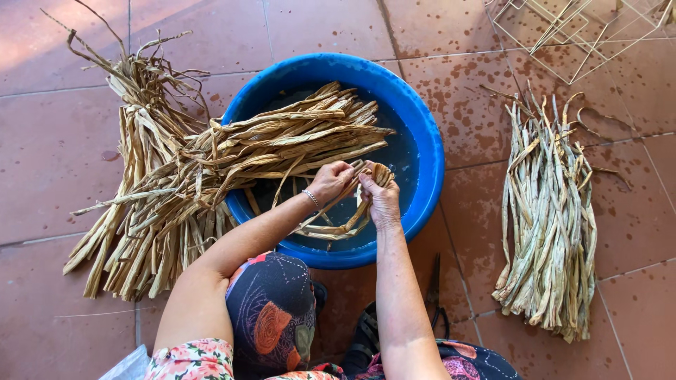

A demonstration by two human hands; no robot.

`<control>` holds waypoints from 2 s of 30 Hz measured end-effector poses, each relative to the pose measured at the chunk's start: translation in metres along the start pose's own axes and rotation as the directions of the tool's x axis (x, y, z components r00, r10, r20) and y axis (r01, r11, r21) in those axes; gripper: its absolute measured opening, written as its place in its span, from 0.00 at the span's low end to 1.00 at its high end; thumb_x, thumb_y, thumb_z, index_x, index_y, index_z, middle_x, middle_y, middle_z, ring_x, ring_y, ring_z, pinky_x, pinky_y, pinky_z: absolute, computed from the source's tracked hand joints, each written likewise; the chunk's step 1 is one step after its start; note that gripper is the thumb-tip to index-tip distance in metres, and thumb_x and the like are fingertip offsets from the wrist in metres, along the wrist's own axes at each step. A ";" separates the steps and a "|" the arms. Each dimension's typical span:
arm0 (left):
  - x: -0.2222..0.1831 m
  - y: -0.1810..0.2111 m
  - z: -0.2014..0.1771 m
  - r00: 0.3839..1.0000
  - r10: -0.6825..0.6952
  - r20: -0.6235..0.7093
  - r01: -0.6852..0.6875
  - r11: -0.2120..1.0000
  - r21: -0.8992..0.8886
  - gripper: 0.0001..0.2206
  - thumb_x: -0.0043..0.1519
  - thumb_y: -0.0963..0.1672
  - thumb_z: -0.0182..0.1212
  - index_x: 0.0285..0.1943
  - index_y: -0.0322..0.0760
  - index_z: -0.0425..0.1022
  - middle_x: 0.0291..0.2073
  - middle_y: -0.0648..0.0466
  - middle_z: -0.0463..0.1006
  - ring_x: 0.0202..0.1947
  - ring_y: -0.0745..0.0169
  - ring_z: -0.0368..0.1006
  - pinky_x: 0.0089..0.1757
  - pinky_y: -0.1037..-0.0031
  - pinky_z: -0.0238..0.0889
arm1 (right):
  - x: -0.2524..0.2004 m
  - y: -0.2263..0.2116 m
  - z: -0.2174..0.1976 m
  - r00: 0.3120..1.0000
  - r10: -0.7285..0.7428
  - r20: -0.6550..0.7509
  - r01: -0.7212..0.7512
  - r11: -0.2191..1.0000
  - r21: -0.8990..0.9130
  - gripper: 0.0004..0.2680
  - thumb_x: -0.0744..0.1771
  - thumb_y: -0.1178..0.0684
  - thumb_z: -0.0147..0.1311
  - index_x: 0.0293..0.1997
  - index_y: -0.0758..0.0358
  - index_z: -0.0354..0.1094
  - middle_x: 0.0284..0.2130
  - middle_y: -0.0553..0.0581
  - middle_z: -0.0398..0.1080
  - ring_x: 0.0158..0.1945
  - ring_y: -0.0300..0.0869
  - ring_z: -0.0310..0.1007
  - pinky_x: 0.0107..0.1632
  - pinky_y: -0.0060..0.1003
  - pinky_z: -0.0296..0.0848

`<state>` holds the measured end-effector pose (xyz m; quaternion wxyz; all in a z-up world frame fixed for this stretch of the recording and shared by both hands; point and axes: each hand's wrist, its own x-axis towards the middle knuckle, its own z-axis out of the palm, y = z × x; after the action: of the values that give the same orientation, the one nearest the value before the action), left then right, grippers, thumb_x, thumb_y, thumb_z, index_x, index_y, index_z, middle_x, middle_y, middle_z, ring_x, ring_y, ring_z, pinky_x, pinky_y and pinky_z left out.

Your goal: The person sits on a tiled floor and processes dried plant stems by soaking them in a blue basin of water, peeling the outer layers by hand, and placing the processed stems into a pile on the floor.

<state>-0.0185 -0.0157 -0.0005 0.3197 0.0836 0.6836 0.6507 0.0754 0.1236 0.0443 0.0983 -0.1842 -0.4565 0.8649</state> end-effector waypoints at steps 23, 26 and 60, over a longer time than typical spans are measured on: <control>-0.020 0.024 0.041 0.919 -0.257 0.300 0.194 0.955 0.222 0.14 0.68 0.47 0.50 0.38 0.33 0.77 0.17 0.54 0.73 0.14 0.67 0.67 0.19 0.73 0.61 | 0.031 0.046 -0.030 0.930 -0.094 -0.355 0.134 0.987 0.090 0.07 0.70 0.54 0.49 0.36 0.66 0.68 0.26 0.59 0.74 0.28 0.43 0.76 0.32 0.38 0.77; -0.037 0.025 0.046 0.924 -0.230 0.306 0.089 0.907 0.412 0.13 0.66 0.46 0.44 0.38 0.37 0.75 0.17 0.54 0.73 0.15 0.65 0.68 0.20 0.69 0.64 | 0.044 0.025 -0.049 0.840 0.050 -0.540 0.030 0.990 0.139 0.07 0.70 0.52 0.49 0.36 0.61 0.66 0.27 0.55 0.72 0.29 0.44 0.77 0.30 0.47 0.80; -0.057 -0.008 -0.047 0.924 0.256 0.283 -0.304 0.042 0.952 0.28 0.58 0.50 0.57 0.69 0.44 0.63 0.66 0.43 0.66 0.67 0.41 0.60 0.59 0.51 0.55 | 0.081 -0.077 -0.089 0.719 -0.527 -0.452 0.408 0.847 -0.339 0.05 0.74 0.52 0.52 0.45 0.60 0.64 0.27 0.49 0.64 0.24 0.31 0.63 0.28 0.27 0.64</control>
<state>0.0022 -0.0864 0.0083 0.0610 0.4170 0.9037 0.0759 0.0380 0.2619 0.0434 0.4160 -0.3023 -0.5337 0.6713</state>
